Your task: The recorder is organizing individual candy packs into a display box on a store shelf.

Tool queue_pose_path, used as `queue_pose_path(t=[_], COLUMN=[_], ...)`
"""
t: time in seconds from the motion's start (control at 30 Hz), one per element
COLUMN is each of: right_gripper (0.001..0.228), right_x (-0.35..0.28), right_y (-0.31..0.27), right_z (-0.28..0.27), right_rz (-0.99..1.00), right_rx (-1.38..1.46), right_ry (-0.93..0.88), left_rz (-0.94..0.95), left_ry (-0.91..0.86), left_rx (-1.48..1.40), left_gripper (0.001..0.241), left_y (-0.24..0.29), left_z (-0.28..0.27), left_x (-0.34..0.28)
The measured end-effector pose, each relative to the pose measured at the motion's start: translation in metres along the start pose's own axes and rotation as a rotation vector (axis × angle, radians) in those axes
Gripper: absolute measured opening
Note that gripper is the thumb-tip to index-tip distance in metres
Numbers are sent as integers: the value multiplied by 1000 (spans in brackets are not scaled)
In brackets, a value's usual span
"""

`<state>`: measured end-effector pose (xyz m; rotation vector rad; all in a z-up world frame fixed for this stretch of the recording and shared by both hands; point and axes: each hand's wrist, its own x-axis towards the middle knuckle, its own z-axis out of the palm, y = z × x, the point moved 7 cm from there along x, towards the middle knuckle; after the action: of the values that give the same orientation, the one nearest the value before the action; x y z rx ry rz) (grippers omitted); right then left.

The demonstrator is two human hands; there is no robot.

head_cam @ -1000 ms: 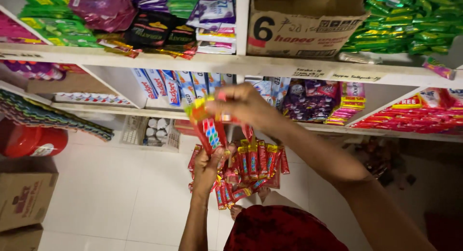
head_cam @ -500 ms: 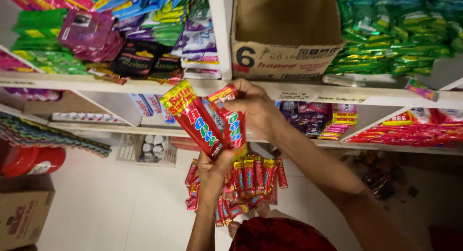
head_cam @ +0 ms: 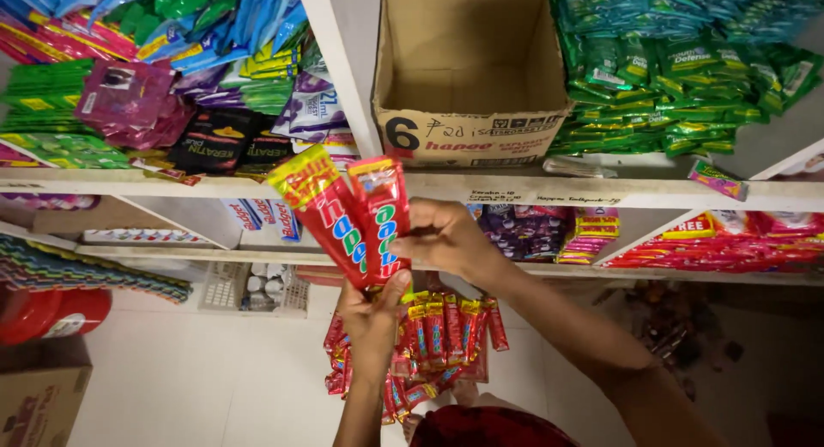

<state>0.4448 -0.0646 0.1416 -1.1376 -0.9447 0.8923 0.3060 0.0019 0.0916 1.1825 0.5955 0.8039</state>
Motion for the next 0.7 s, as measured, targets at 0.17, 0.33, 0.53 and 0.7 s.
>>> queue_pose_path(t=[0.17, 0.33, 0.53, 0.7], right_gripper=[38, 37, 39, 23], right_x=[2, 3, 12, 34], right_y=[-31, -38, -48, -71], right_z=[1, 4, -6, -59], right_rz=[5, -39, -110, -368], right_rx=[-32, 44, -61, -466], right_ry=[44, 31, 44, 223], left_rz=[-68, 164, 120, -242], left_ry=[37, -75, -86, 17], left_rx=[0, 84, -1, 71], left_gripper=[28, 25, 23, 21], left_y=[18, 11, -4, 11], left_z=[15, 14, 9, 8], left_x=[-1, 3, 5, -1])
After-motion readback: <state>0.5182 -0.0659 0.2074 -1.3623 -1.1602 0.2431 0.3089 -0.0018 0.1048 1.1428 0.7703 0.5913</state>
